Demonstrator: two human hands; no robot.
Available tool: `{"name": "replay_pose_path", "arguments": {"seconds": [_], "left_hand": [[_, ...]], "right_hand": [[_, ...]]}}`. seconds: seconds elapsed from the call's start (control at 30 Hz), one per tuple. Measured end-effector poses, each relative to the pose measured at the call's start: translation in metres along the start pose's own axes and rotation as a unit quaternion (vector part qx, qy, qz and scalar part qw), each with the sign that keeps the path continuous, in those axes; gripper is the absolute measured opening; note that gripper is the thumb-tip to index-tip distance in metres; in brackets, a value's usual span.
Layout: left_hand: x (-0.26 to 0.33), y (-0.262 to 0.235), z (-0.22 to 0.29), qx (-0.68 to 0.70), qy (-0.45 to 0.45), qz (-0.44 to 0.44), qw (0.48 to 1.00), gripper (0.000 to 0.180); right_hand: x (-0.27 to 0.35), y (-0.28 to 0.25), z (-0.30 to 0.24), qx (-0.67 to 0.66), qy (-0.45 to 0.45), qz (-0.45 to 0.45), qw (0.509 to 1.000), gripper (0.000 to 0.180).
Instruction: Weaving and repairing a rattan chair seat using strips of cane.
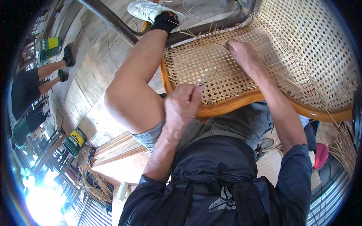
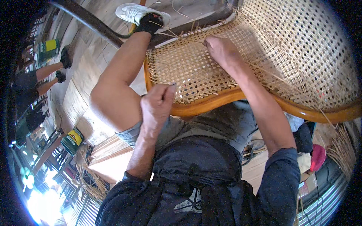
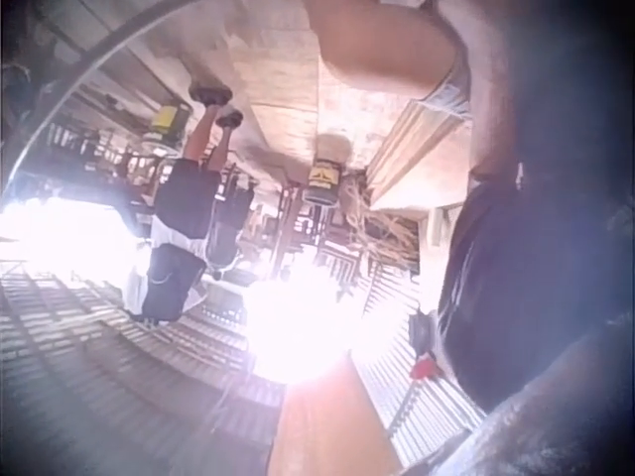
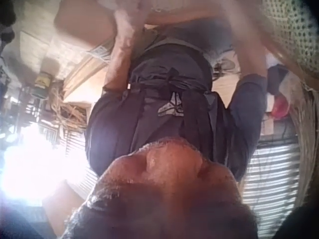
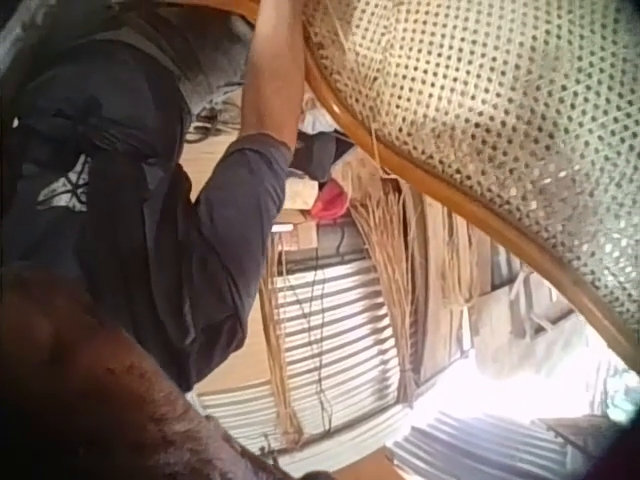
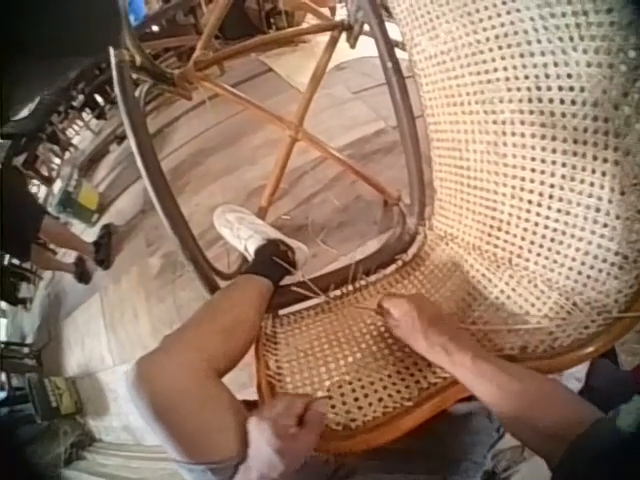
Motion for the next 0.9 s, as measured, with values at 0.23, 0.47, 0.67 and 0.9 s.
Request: {"name": "replay_pose_path", "arguments": {"seconds": [0.23, 0.47, 0.67, 0.9], "left_hand": [[-0.004, 0.032, -0.003, -0.016, 0.010, -0.081, 0.997, 0.015], [-0.006, 0.031, -0.004, -0.016, -0.012, -0.100, 0.995, 0.020], [-0.005, 0.042, 0.000, 0.051, -0.034, -0.101, 0.993, 0.017], [-0.007, 0.039, -0.012, 0.066, -0.067, -0.092, 0.991, 0.021]], "right_hand": [[-0.030, 0.007, 0.005, 0.038, 0.009, 0.029, 0.999, 0.013], [-0.033, 0.018, -0.004, 0.115, 0.059, 0.005, 0.992, 0.021], [-0.036, 0.016, 0.025, 0.049, 0.097, 0.018, 0.994, 0.025], [0.031, -0.075, -0.095, -0.006, -0.043, 0.104, 0.994, 0.014]]}}
Point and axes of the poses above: each hand's wrist, its own x-axis away from the middle knuckle, its own y-axis out of the palm, z = x × y, the point moved 8 cm from there along -x, towards the middle knuckle, and after that the axes turned 15 degrees about -x, right-handed, at the moved point
